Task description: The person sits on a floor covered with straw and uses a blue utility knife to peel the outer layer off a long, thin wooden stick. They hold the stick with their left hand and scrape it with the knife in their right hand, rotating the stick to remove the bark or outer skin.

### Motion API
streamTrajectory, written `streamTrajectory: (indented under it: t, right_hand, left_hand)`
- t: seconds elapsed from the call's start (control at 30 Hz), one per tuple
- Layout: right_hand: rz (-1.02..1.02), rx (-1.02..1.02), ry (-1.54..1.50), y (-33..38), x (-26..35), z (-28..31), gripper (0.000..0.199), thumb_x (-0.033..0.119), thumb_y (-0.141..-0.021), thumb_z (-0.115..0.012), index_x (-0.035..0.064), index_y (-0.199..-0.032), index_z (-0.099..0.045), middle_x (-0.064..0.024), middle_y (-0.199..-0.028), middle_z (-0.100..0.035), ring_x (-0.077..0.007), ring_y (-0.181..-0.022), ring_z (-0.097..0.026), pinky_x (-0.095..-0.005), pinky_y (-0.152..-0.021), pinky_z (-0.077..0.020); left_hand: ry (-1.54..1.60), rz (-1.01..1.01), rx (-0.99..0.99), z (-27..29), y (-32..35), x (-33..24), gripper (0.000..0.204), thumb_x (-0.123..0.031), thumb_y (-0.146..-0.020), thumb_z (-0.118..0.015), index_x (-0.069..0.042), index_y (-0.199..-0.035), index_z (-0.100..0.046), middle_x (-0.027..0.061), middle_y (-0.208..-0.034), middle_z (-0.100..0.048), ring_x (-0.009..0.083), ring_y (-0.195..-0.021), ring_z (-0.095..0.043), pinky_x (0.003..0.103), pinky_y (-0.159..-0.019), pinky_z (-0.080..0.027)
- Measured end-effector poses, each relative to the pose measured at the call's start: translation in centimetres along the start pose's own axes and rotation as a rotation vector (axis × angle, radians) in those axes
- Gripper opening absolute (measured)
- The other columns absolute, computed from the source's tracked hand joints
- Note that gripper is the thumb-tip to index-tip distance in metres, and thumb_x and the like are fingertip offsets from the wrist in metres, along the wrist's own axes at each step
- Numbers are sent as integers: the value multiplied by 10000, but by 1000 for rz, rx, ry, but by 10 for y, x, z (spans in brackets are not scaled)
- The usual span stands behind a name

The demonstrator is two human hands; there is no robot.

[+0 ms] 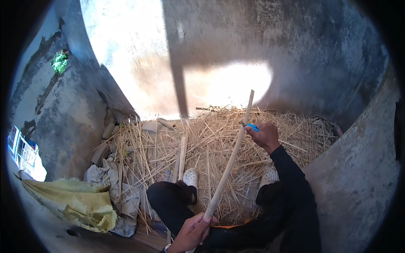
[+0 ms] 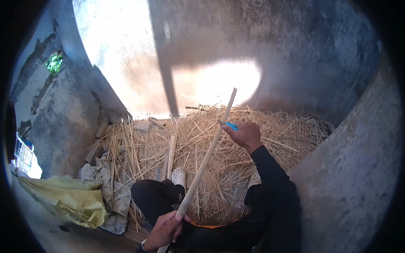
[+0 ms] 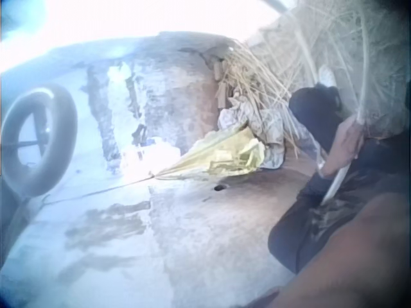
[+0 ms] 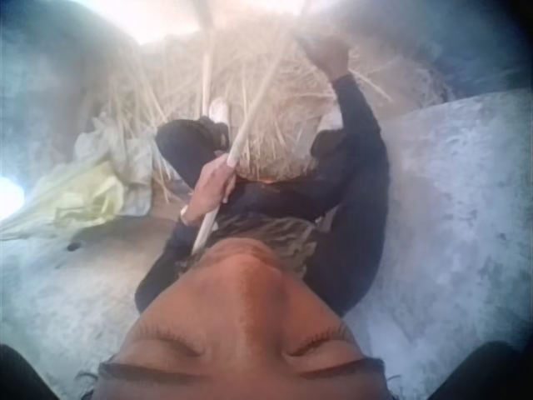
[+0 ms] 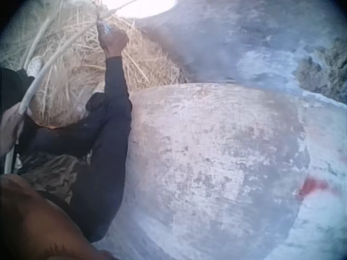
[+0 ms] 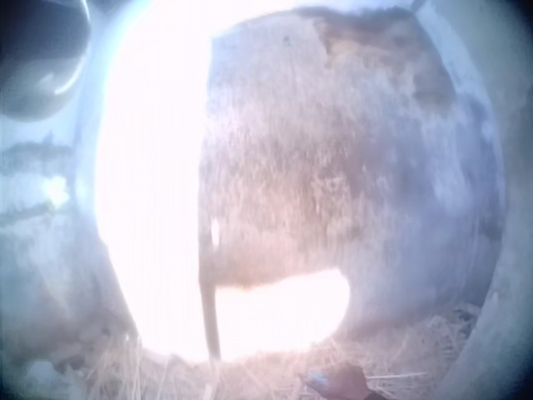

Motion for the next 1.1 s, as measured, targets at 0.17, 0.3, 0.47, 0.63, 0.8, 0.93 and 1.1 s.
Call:
streamTrajectory:
  t: [0.17,0.3,0.47,0.63,0.8,0.93,1.1]
  right_hand:
    - [-70,-72,62,-17,-30,-6,676,698,-859,-491,86,-605,-626,-104,-490,-530,-293,-471,-567,-443,-475,-423]
    - [-476,-313,169,-24,-147,4,800,737,-898,-347,19,-608,-549,-160,-549,-524,-345,-565,-581,-481,-561,-434]
    - [-591,-89,-51,-13,-135,29,813,720,-915,-352,-6,-563,-448,-122,-505,-415,-274,-478,-431,-451,-514,-335]
    - [-19,156,-287,11,38,33,714,711,-881,-458,88,-539,-531,-72,-457,-460,-243,-427,-507,-403,-450,-393]
    - [355,277,-190,55,117,45,616,668,-842,-559,105,-598,-597,-77,-472,-509,-270,-435,-558,-412,-441,-422]
    - [44,169,-114,23,64,28,689,749,-810,-523,107,-572,-595,-73,-460,-526,-247,-411,-566,-387,-422,-437]
    - [281,235,-186,54,104,29,651,704,-832,-533,100,-596,-588,-82,-457,-503,-278,-412,-544,-400,-428,-426]
  left_hand:
    - [-32,14,7,-2,8,-9,399,-352,-1040,-407,6,-1100,-574,-34,-528,-411,48,-424,-380,194,-422,-321]
    - [-21,-93,124,-15,20,3,353,-396,-1026,-425,-73,-980,-559,-42,-603,-440,30,-426,-366,180,-390,-297]
    - [102,87,60,7,5,11,487,-343,-1040,-383,43,-1311,-509,1,-558,-451,77,-452,-421,209,-457,-365]
    - [182,-19,-31,16,-7,-5,498,-321,-1040,-365,-2,-1419,-416,28,-618,-505,75,-491,-450,185,-506,-380]
    - [242,-43,-43,20,-4,-2,487,-295,-1031,-381,-4,-1420,-416,36,-635,-508,74,-497,-441,183,-504,-371]
    - [234,-53,-23,11,-4,3,480,-295,-1029,-417,-2,-1409,-436,21,-631,-492,65,-506,-431,184,-490,-356]
    - [122,-89,-144,9,-5,-3,477,-287,-1014,-453,20,-1379,-465,6,-588,-460,68,-470,-396,196,-470,-337]
Point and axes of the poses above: each hand's wrist, its own y-axis away from the middle knuckle, its own z-axis out of the back of the hand, x = y × z, the point moved 1 cm from there along -y, towards the middle knuckle
